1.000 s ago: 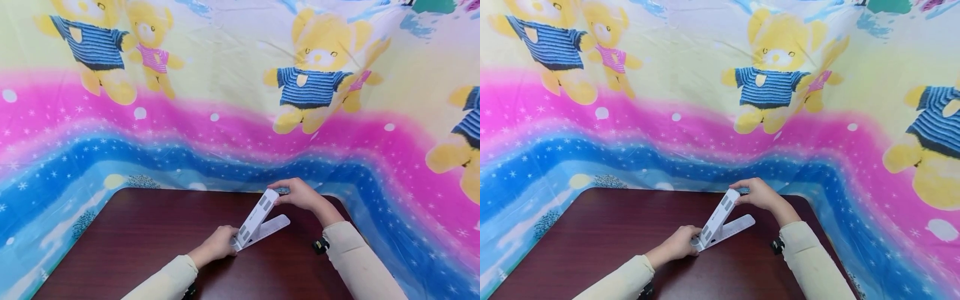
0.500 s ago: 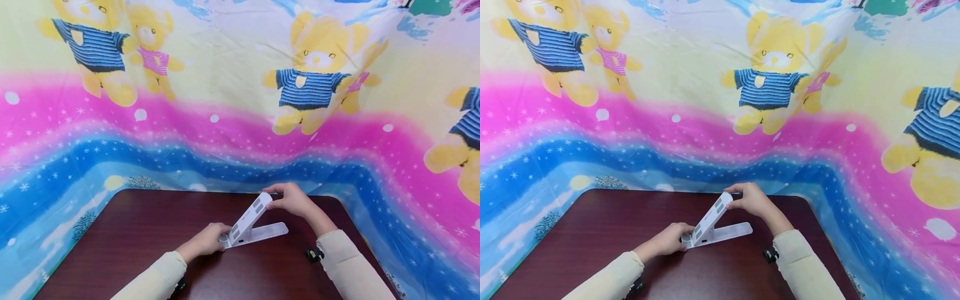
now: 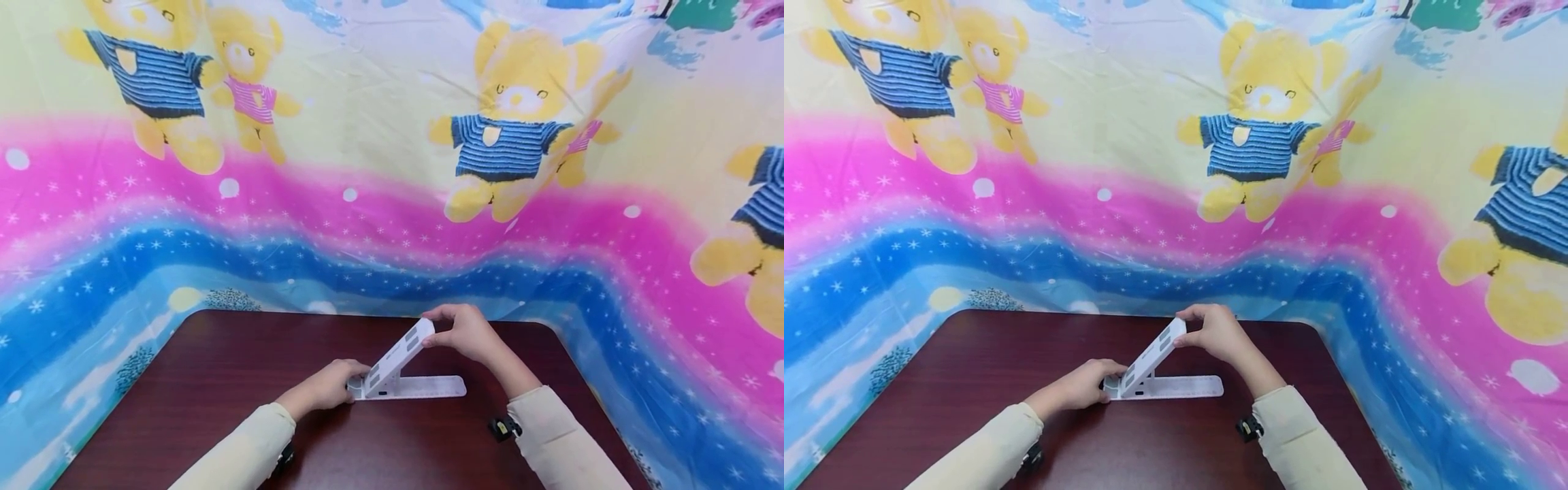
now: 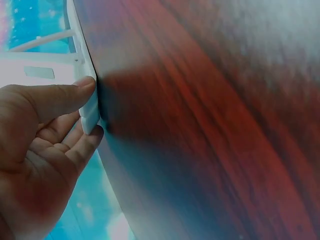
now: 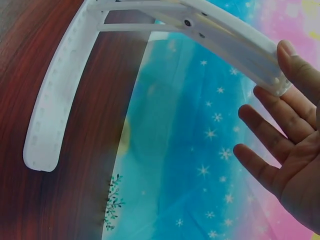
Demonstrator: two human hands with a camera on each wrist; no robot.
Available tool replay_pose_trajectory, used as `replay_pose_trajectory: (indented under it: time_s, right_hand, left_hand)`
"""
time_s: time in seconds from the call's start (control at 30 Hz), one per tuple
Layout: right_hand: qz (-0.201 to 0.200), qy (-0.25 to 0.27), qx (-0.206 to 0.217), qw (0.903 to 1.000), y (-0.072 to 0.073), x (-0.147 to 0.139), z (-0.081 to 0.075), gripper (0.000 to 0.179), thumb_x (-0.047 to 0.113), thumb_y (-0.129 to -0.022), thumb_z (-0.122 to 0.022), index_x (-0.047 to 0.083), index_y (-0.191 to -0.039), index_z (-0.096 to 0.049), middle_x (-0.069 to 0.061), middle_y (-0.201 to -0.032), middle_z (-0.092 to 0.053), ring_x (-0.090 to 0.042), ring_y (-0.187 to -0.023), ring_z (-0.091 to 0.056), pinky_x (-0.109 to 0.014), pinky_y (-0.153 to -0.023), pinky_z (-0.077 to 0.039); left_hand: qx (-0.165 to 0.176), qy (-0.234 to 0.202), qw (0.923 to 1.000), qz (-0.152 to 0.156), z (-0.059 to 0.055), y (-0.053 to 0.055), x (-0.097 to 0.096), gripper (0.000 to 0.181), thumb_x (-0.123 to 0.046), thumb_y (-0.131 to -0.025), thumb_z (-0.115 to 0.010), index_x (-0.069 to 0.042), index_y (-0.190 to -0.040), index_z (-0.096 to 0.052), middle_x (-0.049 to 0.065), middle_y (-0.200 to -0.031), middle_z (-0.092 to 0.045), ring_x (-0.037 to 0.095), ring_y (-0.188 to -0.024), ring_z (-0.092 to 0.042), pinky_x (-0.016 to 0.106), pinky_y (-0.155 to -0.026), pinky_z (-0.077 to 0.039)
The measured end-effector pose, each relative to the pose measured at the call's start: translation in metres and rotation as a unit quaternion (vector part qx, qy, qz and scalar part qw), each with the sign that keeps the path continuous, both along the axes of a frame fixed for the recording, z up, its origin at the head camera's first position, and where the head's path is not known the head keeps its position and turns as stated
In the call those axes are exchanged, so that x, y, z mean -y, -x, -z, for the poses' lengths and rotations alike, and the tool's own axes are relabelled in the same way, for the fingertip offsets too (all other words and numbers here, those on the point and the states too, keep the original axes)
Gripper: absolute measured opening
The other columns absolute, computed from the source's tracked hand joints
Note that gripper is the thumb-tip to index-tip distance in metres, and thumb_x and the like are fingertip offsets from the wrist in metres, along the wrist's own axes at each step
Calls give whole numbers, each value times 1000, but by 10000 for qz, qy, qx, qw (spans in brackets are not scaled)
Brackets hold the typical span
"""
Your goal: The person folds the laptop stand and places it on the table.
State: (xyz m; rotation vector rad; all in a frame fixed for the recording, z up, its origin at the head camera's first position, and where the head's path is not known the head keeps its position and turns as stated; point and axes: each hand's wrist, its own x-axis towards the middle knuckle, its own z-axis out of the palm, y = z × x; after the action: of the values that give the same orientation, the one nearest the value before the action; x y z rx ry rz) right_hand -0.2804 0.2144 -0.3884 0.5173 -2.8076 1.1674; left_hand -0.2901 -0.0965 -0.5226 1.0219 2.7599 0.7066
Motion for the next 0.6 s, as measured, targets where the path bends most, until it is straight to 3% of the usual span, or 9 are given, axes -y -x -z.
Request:
replay_pose_trajectory:
  time_s: [0.23,0.4,0.5,0.6]
  right_hand:
    - [57,101,-15,9999,-2,2,3,50,35,-74,-93,25,-120,-76,5,-115,-73,-19,-105,-66,-32,-76,-60]
    - [-226,-9,-298,9993,-2,-2,8,57,41,-77,-90,22,-128,-72,6,-123,-71,-24,-119,-63,-46,-95,-57]
    - [-415,5,-455,9981,-1,-8,12,61,41,-78,-89,26,-133,-68,8,-129,-69,-26,-127,-60,-52,-105,-51]
    - [-541,61,-527,9971,1,-17,17,63,38,-79,-89,29,-137,-64,9,-134,-66,-26,-130,-59,-53,-108,-48]
  left_hand:
    - [169,-6,9998,-59,0,5,3,59,3,-86,-75,-9,-142,-61,7,-137,-64,22,-126,-59,43,-104,-52]
    - [212,-89,9997,-46,1,6,3,61,3,-84,-76,-8,-142,-61,7,-137,-64,23,-125,-59,44,-103,-52]
    - [152,-261,9995,-82,0,7,1,65,-2,-82,-80,-6,-143,-59,8,-137,-63,24,-125,-59,46,-105,-51]
    - [115,-528,9984,-181,-7,5,-4,70,-12,-83,-84,-6,-147,-55,10,-141,-60,26,-128,-56,49,-107,-48]
